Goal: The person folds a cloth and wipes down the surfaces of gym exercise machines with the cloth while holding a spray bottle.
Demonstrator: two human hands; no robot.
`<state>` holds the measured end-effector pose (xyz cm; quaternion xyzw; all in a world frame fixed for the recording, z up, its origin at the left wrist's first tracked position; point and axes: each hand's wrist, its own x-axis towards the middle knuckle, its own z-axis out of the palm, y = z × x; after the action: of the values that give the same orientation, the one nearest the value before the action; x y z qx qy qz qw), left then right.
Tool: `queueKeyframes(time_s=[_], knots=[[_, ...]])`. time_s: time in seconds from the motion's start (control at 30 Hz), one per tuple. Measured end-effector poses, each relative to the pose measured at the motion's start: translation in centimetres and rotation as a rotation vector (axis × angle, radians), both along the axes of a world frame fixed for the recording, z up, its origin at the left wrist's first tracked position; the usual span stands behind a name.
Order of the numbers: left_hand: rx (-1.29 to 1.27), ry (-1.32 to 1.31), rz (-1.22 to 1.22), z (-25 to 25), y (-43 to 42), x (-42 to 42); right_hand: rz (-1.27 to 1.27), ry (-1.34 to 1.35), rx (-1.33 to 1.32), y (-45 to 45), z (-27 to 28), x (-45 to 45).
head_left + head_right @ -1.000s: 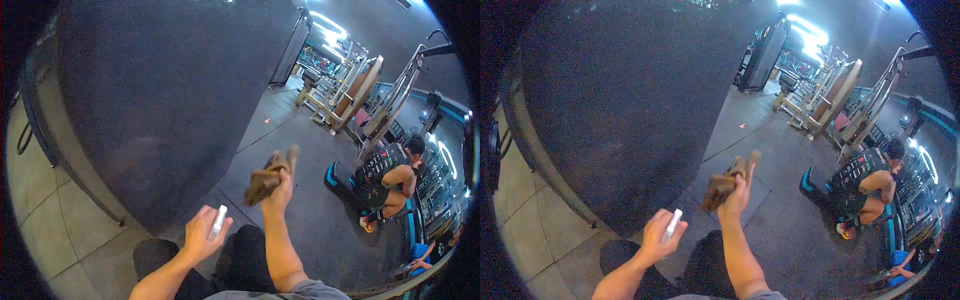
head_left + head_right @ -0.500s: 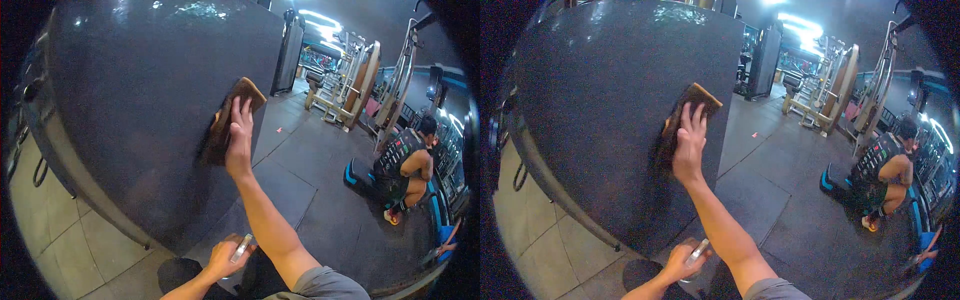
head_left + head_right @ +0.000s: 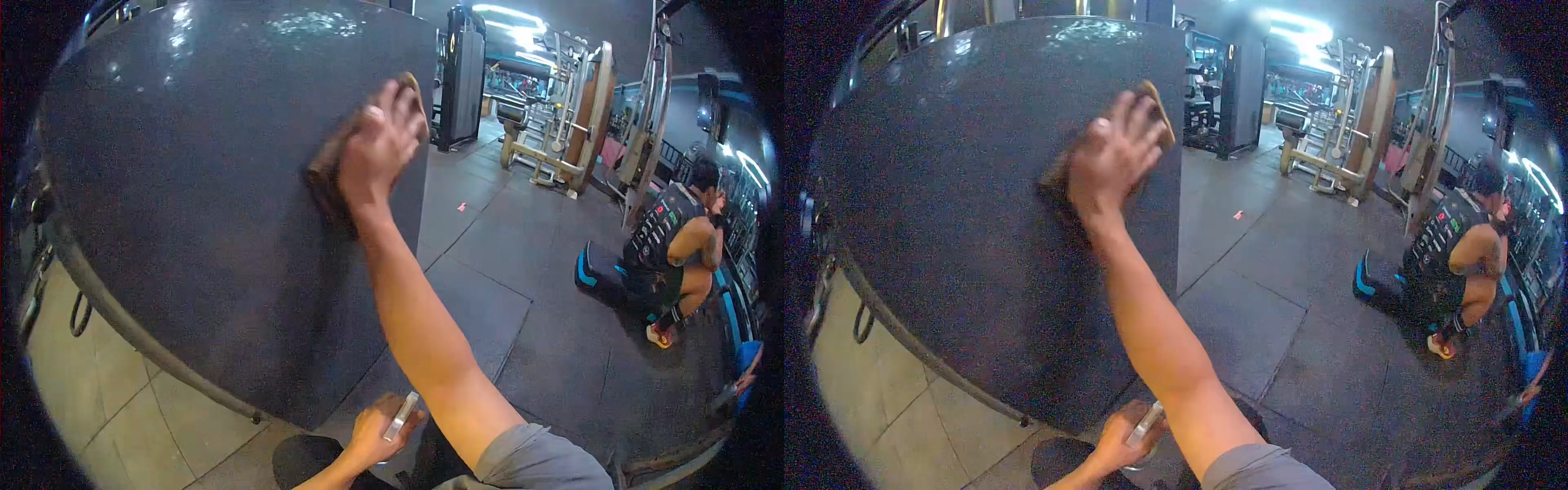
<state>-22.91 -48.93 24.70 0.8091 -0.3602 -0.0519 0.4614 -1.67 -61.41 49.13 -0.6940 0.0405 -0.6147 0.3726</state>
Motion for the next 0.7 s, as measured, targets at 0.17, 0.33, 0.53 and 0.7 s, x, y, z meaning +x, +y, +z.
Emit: queueKeyframes(time_s=[0.17, 0.33, 0.53, 0.7], knots=[[-0.026, 0.157, -0.07, 1.3, 0.2, -0.2, 0.218, -0.288, -0.387, 3.4, -4.8, -4.0], [-0.04, 0.116, -0.081, 2.3, 0.5, -0.3, 0.05, -0.132, -0.103, -1.4, -14.8, -0.1], [-0.255, 0.122, -0.046, 1.0, 1.0, 0.4, -0.102, -0.058, -0.149, -10.2, 5.8, 7.3], [-0.338, 0.519, 0.064, -0.4, 0.9, 0.9, 0.02, -0.36, -0.431, 2.0, 6.8, -1.9]])
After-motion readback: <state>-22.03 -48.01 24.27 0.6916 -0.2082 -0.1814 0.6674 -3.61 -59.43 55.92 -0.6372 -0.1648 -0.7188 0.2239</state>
